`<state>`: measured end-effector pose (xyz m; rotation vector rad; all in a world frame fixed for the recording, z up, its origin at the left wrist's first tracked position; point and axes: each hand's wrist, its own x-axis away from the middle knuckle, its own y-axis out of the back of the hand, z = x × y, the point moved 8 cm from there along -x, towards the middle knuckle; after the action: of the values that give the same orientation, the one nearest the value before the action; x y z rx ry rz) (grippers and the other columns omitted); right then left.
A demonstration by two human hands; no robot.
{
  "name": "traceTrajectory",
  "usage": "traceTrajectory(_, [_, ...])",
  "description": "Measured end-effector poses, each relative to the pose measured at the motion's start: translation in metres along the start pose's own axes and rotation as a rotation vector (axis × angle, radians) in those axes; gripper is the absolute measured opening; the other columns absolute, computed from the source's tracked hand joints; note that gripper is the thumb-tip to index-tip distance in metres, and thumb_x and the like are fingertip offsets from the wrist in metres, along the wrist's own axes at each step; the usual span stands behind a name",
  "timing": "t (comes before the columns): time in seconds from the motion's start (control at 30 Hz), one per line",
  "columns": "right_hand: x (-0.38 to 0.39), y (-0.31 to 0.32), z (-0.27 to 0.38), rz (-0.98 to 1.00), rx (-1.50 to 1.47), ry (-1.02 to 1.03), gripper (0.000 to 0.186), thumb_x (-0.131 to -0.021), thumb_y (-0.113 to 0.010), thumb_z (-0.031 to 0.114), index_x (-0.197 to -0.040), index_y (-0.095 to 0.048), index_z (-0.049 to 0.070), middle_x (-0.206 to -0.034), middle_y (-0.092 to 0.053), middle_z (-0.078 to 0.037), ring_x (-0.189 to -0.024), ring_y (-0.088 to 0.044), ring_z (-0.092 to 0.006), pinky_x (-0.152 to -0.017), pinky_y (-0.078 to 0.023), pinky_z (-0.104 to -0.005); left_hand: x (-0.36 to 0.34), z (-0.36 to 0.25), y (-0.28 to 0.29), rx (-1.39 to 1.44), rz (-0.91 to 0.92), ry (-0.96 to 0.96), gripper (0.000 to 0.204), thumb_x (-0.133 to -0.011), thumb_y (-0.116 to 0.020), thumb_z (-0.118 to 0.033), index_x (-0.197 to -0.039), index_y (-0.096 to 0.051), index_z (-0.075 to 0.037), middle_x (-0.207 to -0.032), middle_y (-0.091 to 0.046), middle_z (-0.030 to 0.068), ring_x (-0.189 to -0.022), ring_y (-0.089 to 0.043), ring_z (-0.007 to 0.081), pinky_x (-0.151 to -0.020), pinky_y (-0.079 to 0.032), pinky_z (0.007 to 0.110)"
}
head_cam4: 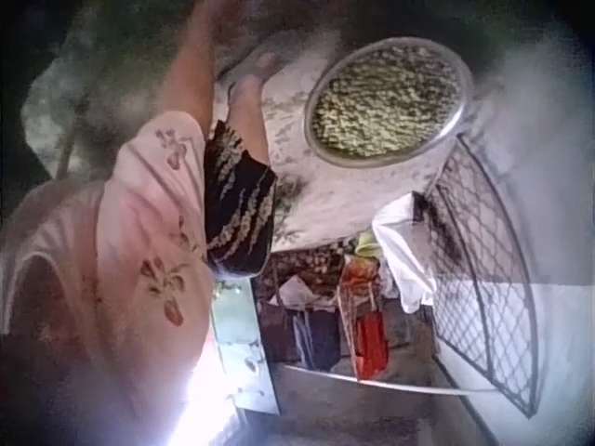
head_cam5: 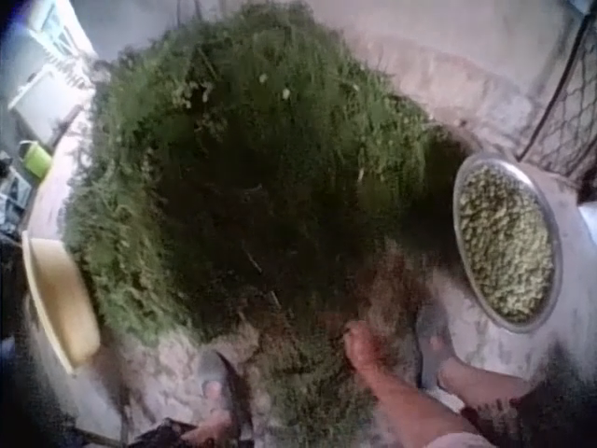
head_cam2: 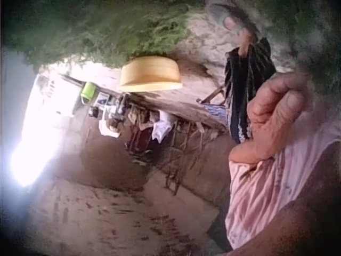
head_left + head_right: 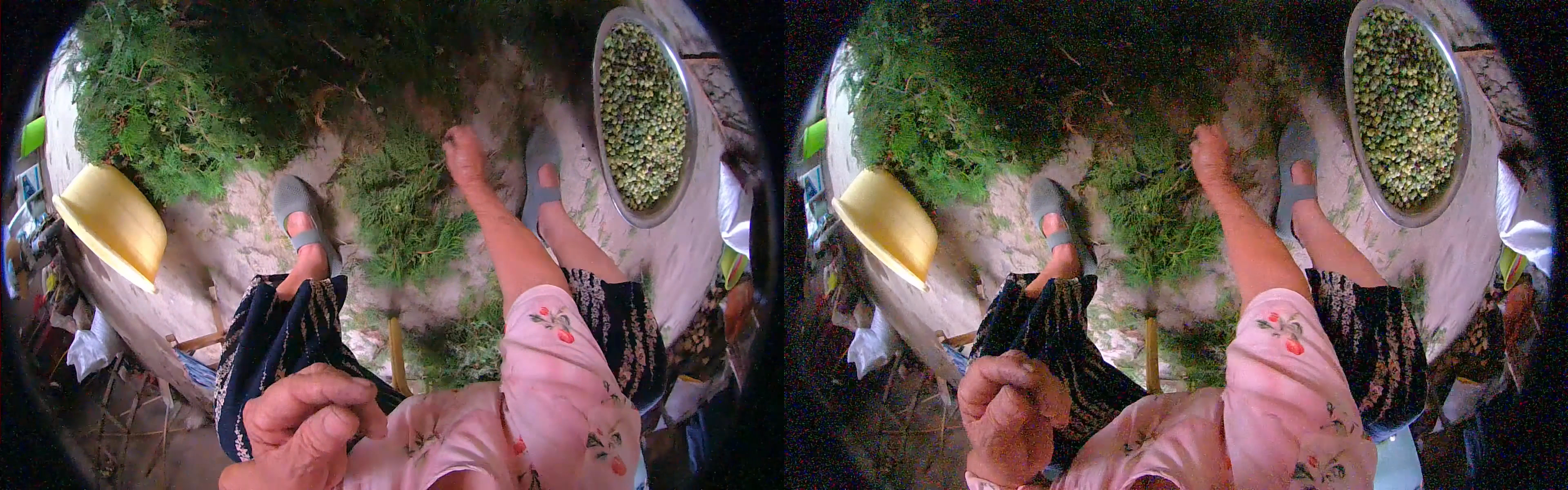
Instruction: The person picks green berries from coniferous branches by hand, collecting them into a container.
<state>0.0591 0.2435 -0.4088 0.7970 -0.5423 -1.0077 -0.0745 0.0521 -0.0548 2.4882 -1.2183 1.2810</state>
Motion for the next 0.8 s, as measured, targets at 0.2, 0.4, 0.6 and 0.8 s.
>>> traceTrajectory(0.2, [0.009, 0.045, -0.067, -0.054, -0.158, -0.331, 0.022, -0.068, -0.06, 0.009, -0.09, -0.057, 0.006, -0.079, -0.055, -0.014, -0.079, -0.055, -0.0297, -0.067, -0.044, -0.0345, -0.01, -0.01, -0.019, -0.298, 0.274, -0.025, 0.017, -0.079, -0.057, -0.007, -0.088, -0.059, 0.007, -0.078, -0.06, 0.0154, -0.068, -0.057, 0.0194, -0.062, -0.045, 0.027])
traceTrajectory(0.4, [0.021, 0.028, -0.041, -0.072, 0.087, 0.054, 0.025, -0.068, -0.06, 0.012, -0.092, -0.056, 0.006, -0.073, -0.054, -0.013, -0.079, -0.054, -0.0296, -0.068, -0.044, -0.0349, -0.002, -0.002, -0.054, -0.424, 0.543, -0.112, 0.02, -0.082, -0.055, -0.009, -0.096, -0.057, 0.006, -0.088, -0.058, 0.0143, -0.077, -0.055, 0.0209, -0.065, -0.044, 0.03])
traceTrajectory(0.6, [-0.031, 0.054, -0.117, -0.185, -0.258, -0.494, 0.014, -0.073, -0.058, 0.01, -0.086, -0.058, 0.005, -0.076, -0.06, -0.011, -0.059, -0.059, -0.0187, -0.055, -0.046, -0.0333, -0.007, -0.009, -0.051, -0.439, 0.493, -0.111, 0.021, -0.083, -0.054, -0.01, -0.094, -0.056, 0.009, -0.085, -0.058, 0.0144, -0.074, -0.056, 0.021, -0.065, -0.044, 0.03])
traceTrajectory(0.8, [-0.111, 0.105, -0.1, -0.347, 0.307, -0.097, 0.02, -0.07, -0.059, 0.014, -0.088, -0.063, 0.008, -0.079, -0.06, -0.015, -0.067, -0.058, -0.0293, -0.061, -0.046, -0.036, -0.013, 0.0, -0.039, -0.505, 0.325, -0.004, 0.025, -0.078, -0.061, -0.021, -0.083, -0.059, 0.004, -0.076, -0.061, 0.0152, -0.066, -0.057, 0.0215, -0.06, -0.045, 0.03])
